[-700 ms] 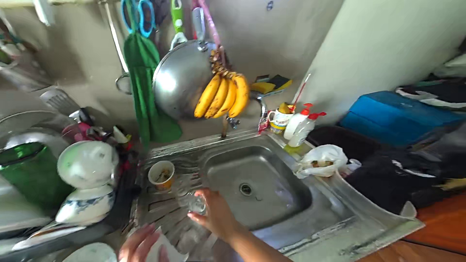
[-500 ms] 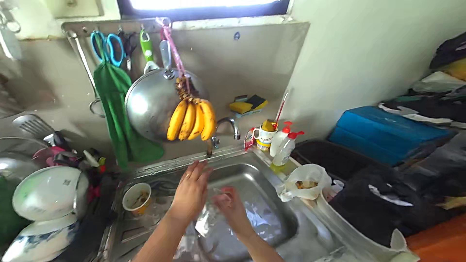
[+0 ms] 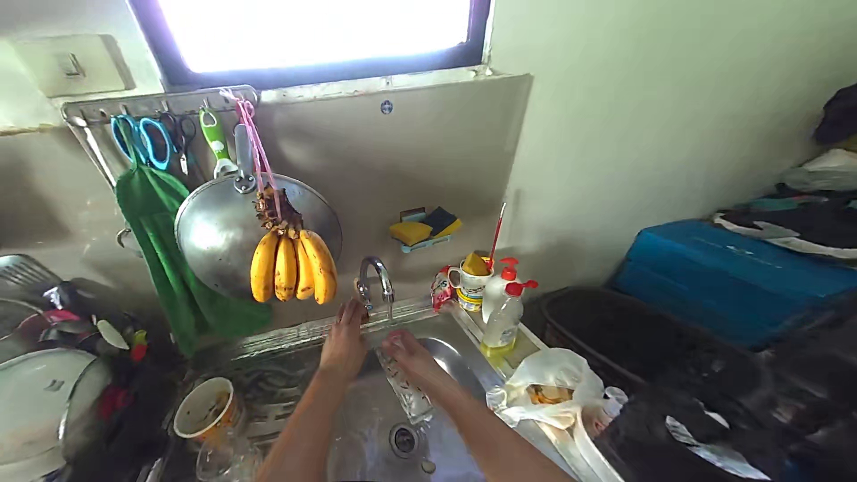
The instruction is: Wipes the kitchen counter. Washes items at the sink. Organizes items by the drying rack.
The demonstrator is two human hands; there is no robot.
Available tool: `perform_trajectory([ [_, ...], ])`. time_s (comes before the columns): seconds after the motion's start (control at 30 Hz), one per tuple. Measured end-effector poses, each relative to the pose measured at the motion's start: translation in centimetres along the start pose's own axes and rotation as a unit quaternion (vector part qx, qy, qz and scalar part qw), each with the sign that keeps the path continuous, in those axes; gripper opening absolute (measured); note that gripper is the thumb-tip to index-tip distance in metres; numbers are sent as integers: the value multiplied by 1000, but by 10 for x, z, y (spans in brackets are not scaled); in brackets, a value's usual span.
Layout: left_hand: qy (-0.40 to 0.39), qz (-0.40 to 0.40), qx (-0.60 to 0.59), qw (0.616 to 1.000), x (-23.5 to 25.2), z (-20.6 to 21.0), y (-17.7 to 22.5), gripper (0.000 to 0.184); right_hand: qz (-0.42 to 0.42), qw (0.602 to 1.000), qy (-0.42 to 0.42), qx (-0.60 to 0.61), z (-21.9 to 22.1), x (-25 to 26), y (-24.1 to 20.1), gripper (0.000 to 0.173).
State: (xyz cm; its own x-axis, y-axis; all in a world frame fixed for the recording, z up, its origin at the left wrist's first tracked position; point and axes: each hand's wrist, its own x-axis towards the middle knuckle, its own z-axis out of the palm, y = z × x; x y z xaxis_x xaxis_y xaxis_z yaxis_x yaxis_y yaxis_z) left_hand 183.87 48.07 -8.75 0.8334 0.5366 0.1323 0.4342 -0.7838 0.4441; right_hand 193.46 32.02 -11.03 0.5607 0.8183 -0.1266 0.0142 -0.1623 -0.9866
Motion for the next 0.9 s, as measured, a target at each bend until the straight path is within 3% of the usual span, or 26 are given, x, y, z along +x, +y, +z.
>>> perform_trajectory([
  [0.03,25,-20,-135,990,-12,15,-2,64,-21,1000,10,-16,1,6,4,55],
  [0.07,40,-48,-289,955,-29,33,0,60,-41,998,27,-27,3,11,8,53],
  [0.13,-12,-119,-538,834,-68,59,20,64,-64,994,78,-45,5,20,14,46],
  [0.2,-56,-144,-667,729,-89,84,33,65,-47,980,121,-148,2,27,11,50],
  [0.23,-49,-142,-672,725,-92,94,35,67,-31,964,112,-241,1,28,4,53],
  [0.27,-28,-145,-614,776,-92,101,36,77,-9,936,79,-343,2,27,-6,56],
  [0.33,-1,-171,-374,912,-85,105,43,105,30,860,-6,-509,14,25,-26,54],
  [0.37,12,-179,-338,924,-84,107,46,110,37,843,-26,-536,20,24,-30,52],
  [0.4,24,-178,-385,905,-86,105,47,108,31,856,-20,-516,22,26,-29,49],
  [0.43,30,-162,-490,856,-87,101,45,93,8,898,10,-439,17,31,-23,45],
  [0.47,14,-132,-624,770,-90,100,39,68,-22,958,46,-283,9,39,-9,38],
  [0.5,-27,-99,-745,659,-92,104,34,40,-45,993,58,-97,2,44,8,29],
  [0.53,-87,-74,-823,556,-92,110,29,32,-44,997,48,31,-2,46,20,25],
  [0.57,-120,-69,-849,510,-91,116,26,34,-28,997,38,54,-4,45,24,25],
  [0.6,-115,-82,-831,538,-91,122,26,31,-9,999,29,-40,-5,42,20,29],
  [0.63,-71,-111,-768,627,-89,127,27,35,12,977,3,-214,-5,40,10,39],
  [0.67,-22,-139,-652,746,-84,130,30,60,28,920,-30,-389,-1,38,-2,47],
  [0.7,21,-163,-523,837,-77,135,33,88,31,864,-54,-499,5,33,-10,52],
  [0.73,38,-174,-467,866,-76,140,35,102,26,842,-61,-536,7,28,-9,53],
  [0.77,29,-169,-489,855,-77,138,35,102,17,859,-47,-509,3,29,-3,52],
  [0.8,3,-147,-573,806,-77,132,33,87,3,907,-20,-421,-9,35,5,49],
  [0.83,-42,-119,-689,714,-81,131,30,60,-15,960,6,-278,-19,40,18,43],
  [0.87,-112,-81,-802,580,-84,137,23,38,-30,992,19,-123,-22,41,31,35],
  [0.9,-180,-47,-868,461,-83,146,17,40,-34,999,13,-32,-22,41,35,34],
])
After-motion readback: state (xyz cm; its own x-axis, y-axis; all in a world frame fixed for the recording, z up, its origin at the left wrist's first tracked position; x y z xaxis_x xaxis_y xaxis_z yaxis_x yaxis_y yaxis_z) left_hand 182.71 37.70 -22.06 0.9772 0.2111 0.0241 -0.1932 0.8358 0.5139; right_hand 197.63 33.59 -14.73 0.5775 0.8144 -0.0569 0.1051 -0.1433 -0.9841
